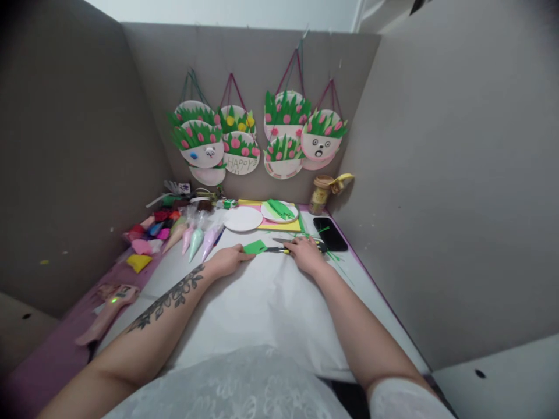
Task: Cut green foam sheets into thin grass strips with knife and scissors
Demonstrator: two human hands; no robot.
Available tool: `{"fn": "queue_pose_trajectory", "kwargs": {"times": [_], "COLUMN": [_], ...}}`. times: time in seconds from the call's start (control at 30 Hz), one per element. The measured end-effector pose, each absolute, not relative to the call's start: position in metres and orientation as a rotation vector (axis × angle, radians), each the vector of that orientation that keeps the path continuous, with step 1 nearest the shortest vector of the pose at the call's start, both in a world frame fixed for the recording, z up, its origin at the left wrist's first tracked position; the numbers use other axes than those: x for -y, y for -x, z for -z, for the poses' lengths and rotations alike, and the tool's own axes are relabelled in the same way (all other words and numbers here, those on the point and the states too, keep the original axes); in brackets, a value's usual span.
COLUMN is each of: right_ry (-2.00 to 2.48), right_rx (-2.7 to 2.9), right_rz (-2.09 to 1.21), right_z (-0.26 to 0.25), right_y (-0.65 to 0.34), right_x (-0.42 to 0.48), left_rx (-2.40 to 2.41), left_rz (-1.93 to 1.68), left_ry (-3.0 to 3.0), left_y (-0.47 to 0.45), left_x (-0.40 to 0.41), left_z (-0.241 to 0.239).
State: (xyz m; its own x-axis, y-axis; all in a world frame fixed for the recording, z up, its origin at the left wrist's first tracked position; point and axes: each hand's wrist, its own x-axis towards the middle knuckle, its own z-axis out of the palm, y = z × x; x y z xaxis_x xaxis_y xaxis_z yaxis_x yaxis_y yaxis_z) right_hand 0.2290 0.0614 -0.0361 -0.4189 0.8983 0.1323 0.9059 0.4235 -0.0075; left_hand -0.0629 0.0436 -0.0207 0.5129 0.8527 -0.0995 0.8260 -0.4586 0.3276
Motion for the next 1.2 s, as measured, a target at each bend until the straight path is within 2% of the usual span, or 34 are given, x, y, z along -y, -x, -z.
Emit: {"fn": "queue_pose_trajectory", "kwargs": {"times": [0.77, 1.2], "right_ry": [1.655, 1.507], "right_rx": [2.557, 2.646], "right_rz": [0.055, 0.055], "right_z": [0.035, 0.031], "right_y": [-0.228, -0.208], "right_x": [-0.06, -0.046], "left_rx": [-1.456, -1.44], "left_rz": [-0.089, -0.08], "left_ry": [-2.433, -2.475], "left_y": [0.058, 0.058], "left_x": [-0.044, -0.042], "left_z": [0.025, 0.022]}}
